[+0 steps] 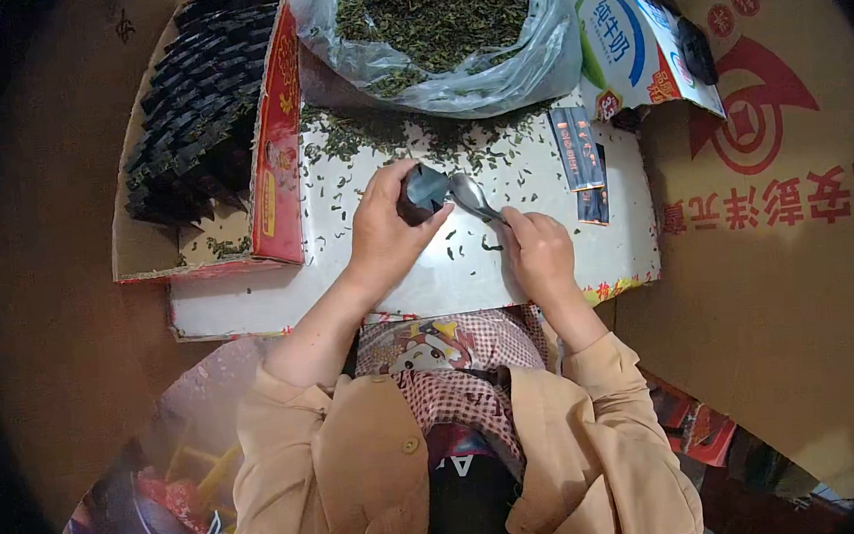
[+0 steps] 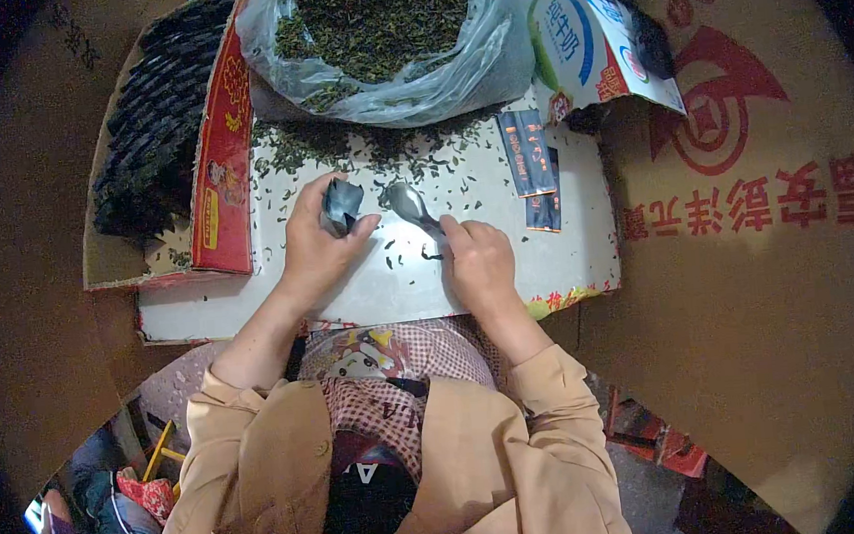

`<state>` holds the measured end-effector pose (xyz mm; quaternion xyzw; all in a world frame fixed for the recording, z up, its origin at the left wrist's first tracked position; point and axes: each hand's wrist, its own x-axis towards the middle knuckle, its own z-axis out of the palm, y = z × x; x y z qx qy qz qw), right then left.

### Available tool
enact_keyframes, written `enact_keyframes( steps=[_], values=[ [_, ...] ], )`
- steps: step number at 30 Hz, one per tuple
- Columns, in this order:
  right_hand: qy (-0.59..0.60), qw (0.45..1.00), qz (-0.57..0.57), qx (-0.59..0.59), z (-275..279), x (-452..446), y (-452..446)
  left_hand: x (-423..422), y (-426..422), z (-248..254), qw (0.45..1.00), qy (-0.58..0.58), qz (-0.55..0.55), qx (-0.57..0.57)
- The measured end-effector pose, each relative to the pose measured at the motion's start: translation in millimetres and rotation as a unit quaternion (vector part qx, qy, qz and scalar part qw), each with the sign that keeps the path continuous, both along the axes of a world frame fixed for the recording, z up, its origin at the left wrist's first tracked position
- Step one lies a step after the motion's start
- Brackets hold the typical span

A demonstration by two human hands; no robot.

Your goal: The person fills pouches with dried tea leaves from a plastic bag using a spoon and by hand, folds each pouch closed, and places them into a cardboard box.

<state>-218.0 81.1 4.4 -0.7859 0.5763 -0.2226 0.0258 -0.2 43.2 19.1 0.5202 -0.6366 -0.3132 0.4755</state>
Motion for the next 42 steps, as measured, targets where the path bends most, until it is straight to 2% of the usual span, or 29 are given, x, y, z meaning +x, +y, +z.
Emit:
enact_keyframes(
  steps=[6,8,9,10,11,12,13,15,19,22,29,32,33,34,35,36,38,42],
  values=[
    [-0.027,1.0,-0.001,-0.003,0.0,1.8,0.4,3.5,-0.7,-0.3,0.999,-0.044,-0.005,-0.025],
    [-0.132,0.99,0.017,-0.041,0.3,-1.5,1.6,7.5,-2.1,-3.1,0.998,-0.062,-0.008,-0.028],
    [-0.132,0.99,0.017,-0.04,4.7,-2.9,3.2,9.7,-3.0,-4.1,0.995,-0.087,-0.008,-0.051],
    [-0.269,0.962,-0.02,0.044,12.5,-4.8,5.3,11.5,-3.6,-4.7,0.991,-0.112,-0.009,-0.075],
    [-0.399,0.906,-0.055,0.126,24.2,-5.0,5.8,12.8,-4.0,-4.0,0.991,-0.112,-0.009,-0.075],
    [-0.448,0.885,-0.041,0.122,36.7,-4.5,4.3,14.0,-4.2,-2.4,0.989,-0.129,-0.012,-0.065],
    [-0.447,0.885,-0.041,0.122,46.5,-6.1,2.5,15.1,-4.6,-1.6,0.988,-0.145,-0.013,-0.055],
    [-0.555,0.815,-0.009,0.166,62.0,-10.0,-1.0,16.9,-6.1,-5.6,0.984,-0.159,-0.016,-0.075],
    [-0.563,0.8,0.065,0.198,75.8,-7.1,-6.5,17.2,-4.1,-2.4,0.978,-0.171,-0.034,-0.114],
    [-0.548,0.802,0.062,0.228,76.0,-0.4,-11.5,18.4,-5.5,-1.5,0.965,-0.202,-0.046,-0.16],
    [-0.559,0.784,0.058,0.262,77.2,13.0,-11.6,15.2,-4.3,-4.0,0.959,-0.205,-0.069,-0.181],
    [-0.539,0.807,0.056,0.234,76.5,15.9,-10.8,12.6,-2.2,-0.8,0.967,-0.186,-0.077,-0.155],
    [-0.424,0.889,0.097,0.143,75.8,16.2,-11.0,12.3,-1.5,0.6,0.968,-0.181,-0.089,-0.147],
    [-0.295,0.945,0.134,0.048,75.5,16.5,-11.2,12.3,-1.0,1.7,0.97,-0.175,-0.1,-0.138],
    [-0.224,0.955,0.19,-0.04,78.4,18.0,-17.1,12.3,-0.4,2.7,0.97,-0.175,-0.1,-0.138],
    [-0.224,0.955,0.19,-0.04,79.5,16.9,-21.2,12.1,-0.1,3.7,0.972,-0.163,-0.098,-0.135],
    [-0.077,0.943,0.288,-0.148,81.6,12.9,-25.5,11.0,-0.5,3.8,0.975,-0.151,-0.097,-0.132],
    [-0.039,0.942,0.292,-0.16,87.9,13.7,-24.9,8.8,0.1,2.0,0.972,-0.149,-0.106,-0.151]
  ],
)
